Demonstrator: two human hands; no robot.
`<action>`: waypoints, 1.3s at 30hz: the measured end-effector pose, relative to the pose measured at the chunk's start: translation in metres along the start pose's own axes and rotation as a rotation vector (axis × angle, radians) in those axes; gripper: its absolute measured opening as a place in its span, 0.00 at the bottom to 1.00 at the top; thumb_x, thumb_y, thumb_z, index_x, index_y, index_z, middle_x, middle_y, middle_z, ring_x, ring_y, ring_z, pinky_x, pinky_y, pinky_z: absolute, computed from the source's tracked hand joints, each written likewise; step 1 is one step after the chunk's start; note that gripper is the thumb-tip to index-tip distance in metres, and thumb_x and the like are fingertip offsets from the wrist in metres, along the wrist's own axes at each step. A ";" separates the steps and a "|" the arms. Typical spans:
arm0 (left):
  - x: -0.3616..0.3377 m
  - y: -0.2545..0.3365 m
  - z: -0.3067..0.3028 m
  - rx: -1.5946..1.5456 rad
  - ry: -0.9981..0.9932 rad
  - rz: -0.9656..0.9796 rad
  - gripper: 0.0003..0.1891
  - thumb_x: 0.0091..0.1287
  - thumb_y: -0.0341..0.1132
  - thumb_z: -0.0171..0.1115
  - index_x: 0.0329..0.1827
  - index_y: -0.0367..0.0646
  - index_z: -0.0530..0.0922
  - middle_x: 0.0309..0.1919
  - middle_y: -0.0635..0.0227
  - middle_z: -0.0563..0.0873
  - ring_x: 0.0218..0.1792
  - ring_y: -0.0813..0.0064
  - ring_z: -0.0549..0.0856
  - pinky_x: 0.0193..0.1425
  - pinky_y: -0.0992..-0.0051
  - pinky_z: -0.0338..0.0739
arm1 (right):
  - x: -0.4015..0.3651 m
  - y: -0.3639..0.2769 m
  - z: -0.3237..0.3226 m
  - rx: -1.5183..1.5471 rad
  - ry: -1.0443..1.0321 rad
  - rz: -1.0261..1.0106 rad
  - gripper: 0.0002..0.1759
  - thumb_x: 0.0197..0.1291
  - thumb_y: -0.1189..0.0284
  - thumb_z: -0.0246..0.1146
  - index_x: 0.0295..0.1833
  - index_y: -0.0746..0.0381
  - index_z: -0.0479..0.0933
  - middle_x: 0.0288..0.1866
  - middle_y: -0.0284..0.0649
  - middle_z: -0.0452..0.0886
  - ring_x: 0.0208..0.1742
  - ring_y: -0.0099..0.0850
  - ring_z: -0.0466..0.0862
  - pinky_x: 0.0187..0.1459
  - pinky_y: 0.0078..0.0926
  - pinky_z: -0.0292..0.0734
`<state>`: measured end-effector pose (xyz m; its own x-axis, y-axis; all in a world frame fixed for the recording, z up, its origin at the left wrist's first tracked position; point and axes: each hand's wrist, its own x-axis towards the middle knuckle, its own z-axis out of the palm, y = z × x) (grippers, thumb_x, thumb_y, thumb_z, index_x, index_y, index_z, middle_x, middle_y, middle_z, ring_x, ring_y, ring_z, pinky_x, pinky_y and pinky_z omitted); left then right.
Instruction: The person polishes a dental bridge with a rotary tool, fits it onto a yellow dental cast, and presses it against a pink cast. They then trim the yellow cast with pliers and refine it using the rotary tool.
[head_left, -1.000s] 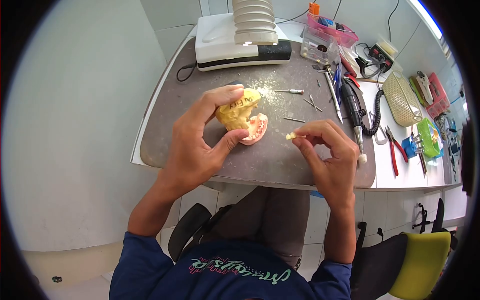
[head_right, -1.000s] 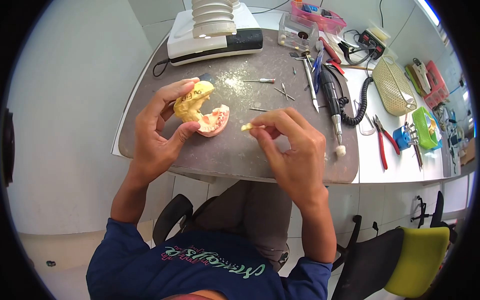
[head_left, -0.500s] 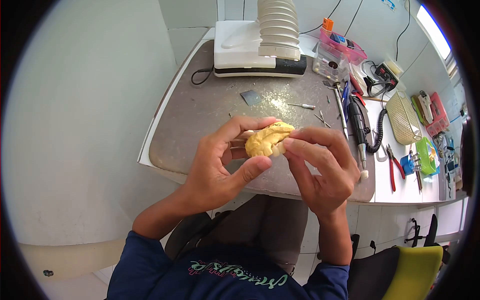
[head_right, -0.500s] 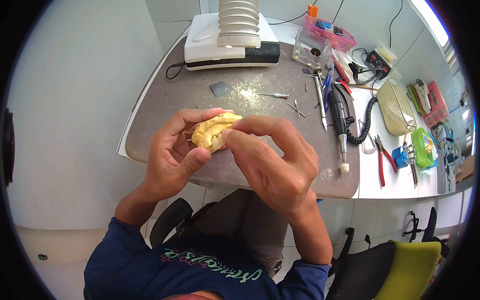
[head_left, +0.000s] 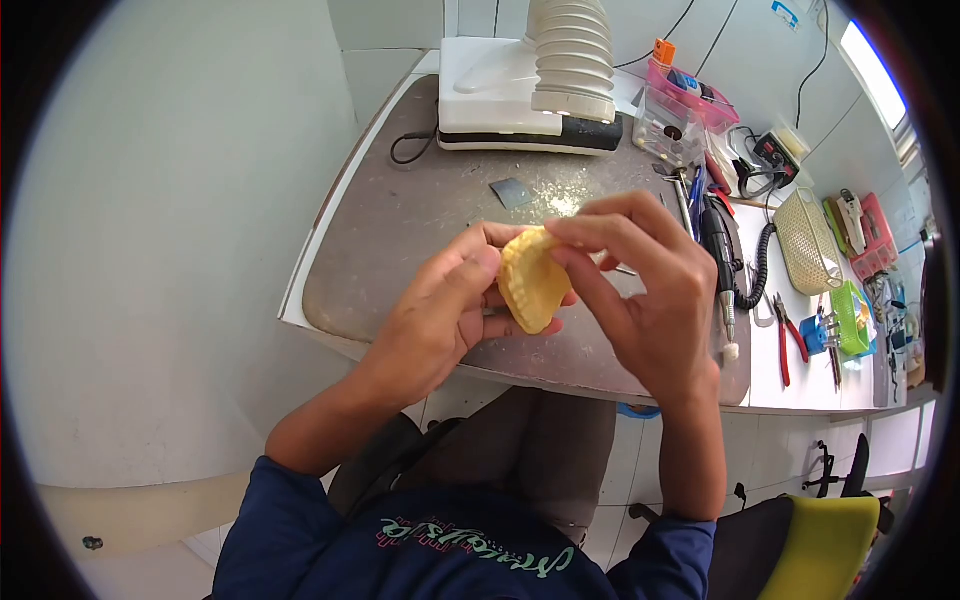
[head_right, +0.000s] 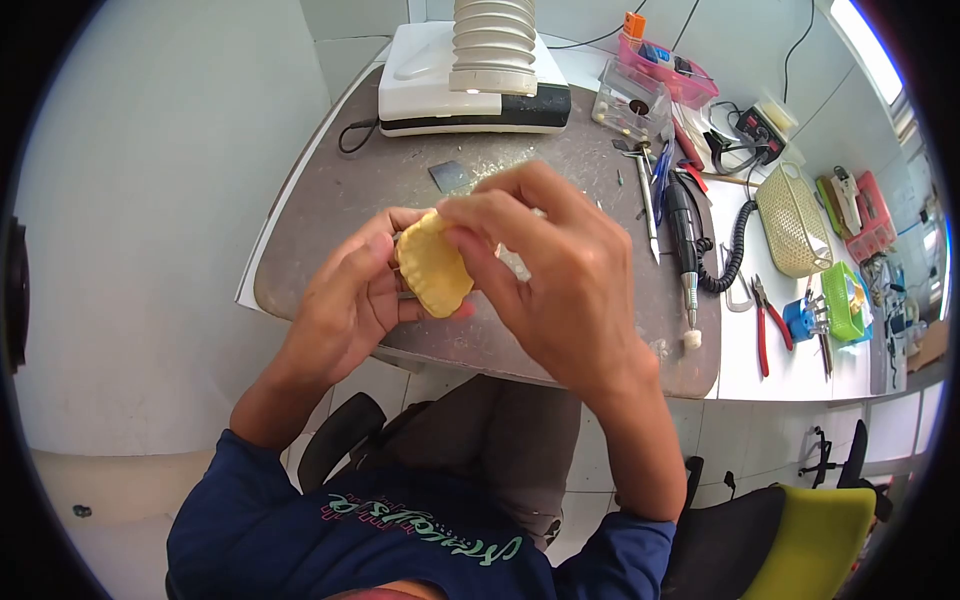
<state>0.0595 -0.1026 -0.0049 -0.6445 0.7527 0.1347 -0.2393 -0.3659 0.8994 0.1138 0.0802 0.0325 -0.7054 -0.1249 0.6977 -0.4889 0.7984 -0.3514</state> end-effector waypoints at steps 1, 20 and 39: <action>0.001 0.001 0.000 -0.079 0.012 -0.035 0.30 0.80 0.50 0.40 0.71 0.32 0.61 0.62 0.51 0.77 0.63 0.61 0.80 0.68 0.60 0.77 | 0.003 0.006 0.000 -0.001 -0.045 -0.023 0.15 0.55 0.80 0.71 0.50 0.61 0.86 0.41 0.38 0.84 0.36 0.27 0.85 0.35 0.22 0.81; -0.001 -0.008 -0.023 -0.238 0.326 0.248 0.26 0.77 0.38 0.53 0.73 0.35 0.61 0.67 0.50 0.74 0.70 0.56 0.73 0.74 0.58 0.71 | -0.027 0.004 0.016 0.088 -0.227 0.358 0.40 0.47 0.67 0.79 0.65 0.64 0.70 0.51 0.49 0.79 0.54 0.40 0.84 0.56 0.34 0.80; 0.018 -0.027 0.003 -0.103 0.173 0.260 0.35 0.69 0.29 0.66 0.75 0.33 0.57 0.66 0.58 0.68 0.66 0.62 0.76 0.70 0.59 0.76 | -0.036 0.018 -0.024 0.869 0.138 0.581 0.43 0.53 0.75 0.76 0.71 0.68 0.62 0.55 0.48 0.80 0.56 0.32 0.83 0.61 0.31 0.80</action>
<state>0.0568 -0.0777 -0.0251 -0.8053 0.5258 0.2741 -0.1171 -0.5941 0.7958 0.1423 0.1133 0.0158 -0.9113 0.2531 0.3247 -0.3329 0.0107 -0.9429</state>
